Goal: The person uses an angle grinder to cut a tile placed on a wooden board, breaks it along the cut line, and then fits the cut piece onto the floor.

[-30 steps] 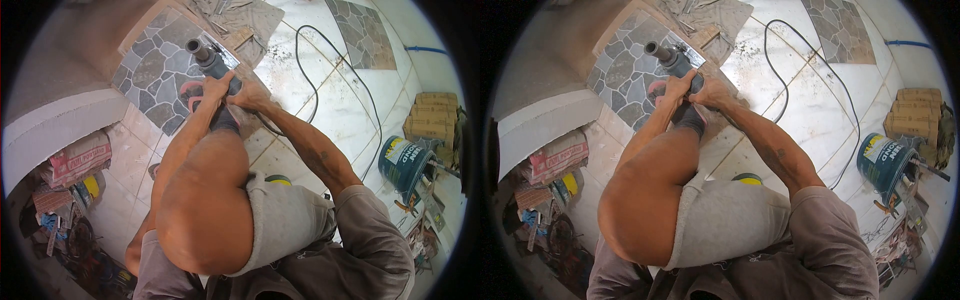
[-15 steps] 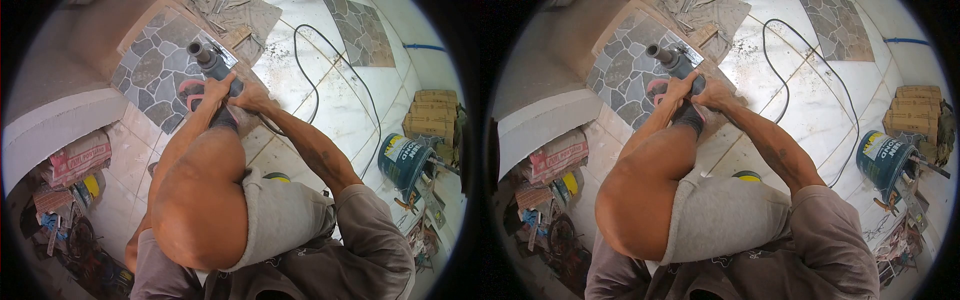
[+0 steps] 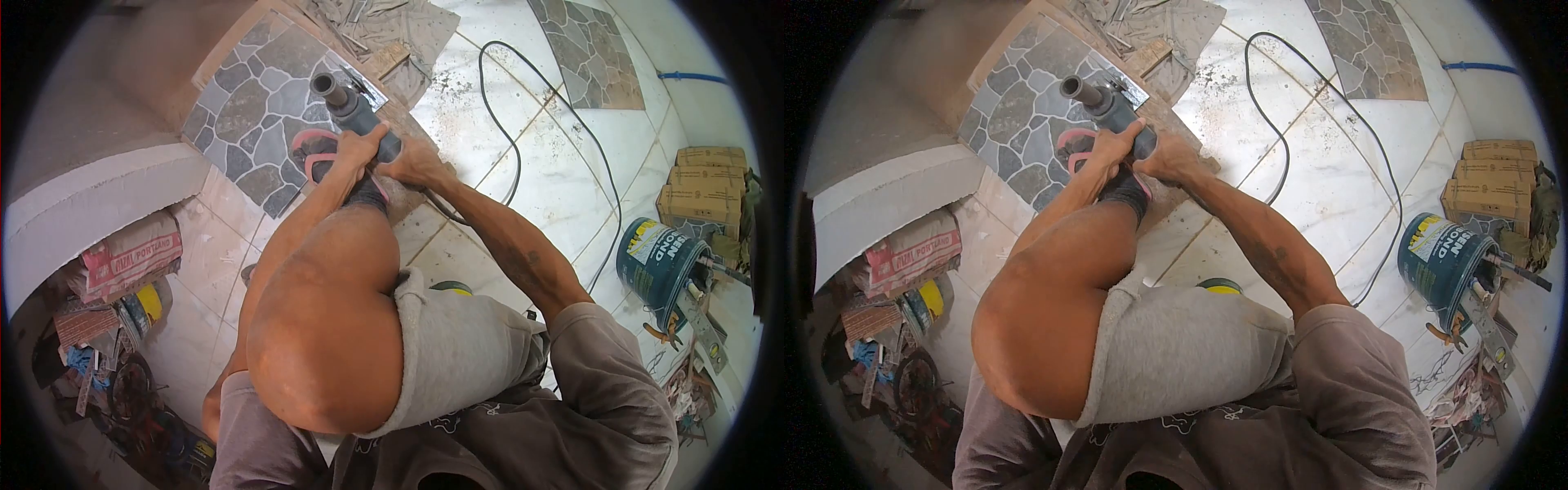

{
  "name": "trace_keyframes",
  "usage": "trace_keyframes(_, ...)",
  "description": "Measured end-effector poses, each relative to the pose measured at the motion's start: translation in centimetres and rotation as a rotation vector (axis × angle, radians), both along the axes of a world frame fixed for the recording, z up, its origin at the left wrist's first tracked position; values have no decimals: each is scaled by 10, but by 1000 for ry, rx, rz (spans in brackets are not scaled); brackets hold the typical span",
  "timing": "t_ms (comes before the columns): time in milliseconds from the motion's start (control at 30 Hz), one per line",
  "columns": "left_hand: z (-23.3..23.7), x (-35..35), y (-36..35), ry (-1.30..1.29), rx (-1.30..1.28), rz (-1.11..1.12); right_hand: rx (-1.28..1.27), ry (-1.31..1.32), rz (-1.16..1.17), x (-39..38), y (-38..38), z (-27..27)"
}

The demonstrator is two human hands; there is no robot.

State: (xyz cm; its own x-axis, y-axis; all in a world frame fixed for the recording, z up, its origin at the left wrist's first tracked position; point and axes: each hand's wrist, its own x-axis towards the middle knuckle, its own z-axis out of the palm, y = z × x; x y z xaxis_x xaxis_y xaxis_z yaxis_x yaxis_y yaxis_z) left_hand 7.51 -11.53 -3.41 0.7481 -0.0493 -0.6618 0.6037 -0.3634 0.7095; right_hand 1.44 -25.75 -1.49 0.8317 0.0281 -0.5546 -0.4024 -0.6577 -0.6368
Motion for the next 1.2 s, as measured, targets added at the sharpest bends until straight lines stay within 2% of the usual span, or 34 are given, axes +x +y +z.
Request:
trace_keyframes(167, 4, -3, -2, 11, 7, -10, -8, -1, -1, -4, -1, 0)
trace_keyframes(367, -16, -5, 3, 50, -41, -42, 36, -16, 0, -13, -6, 2)
trace_keyframes(700, 10, -9, -1, 256, -112, -66, -36, 28, 6, -21, -9, 16)
trace_keyframes(967, 2, -14, 1, 300, -136, -96, 11, 4, -2, -29, -13, 4)
trace_keyframes(1200, 18, -18, -1, 353, -164, -125, -41, 63, 2, -32, -15, 10)
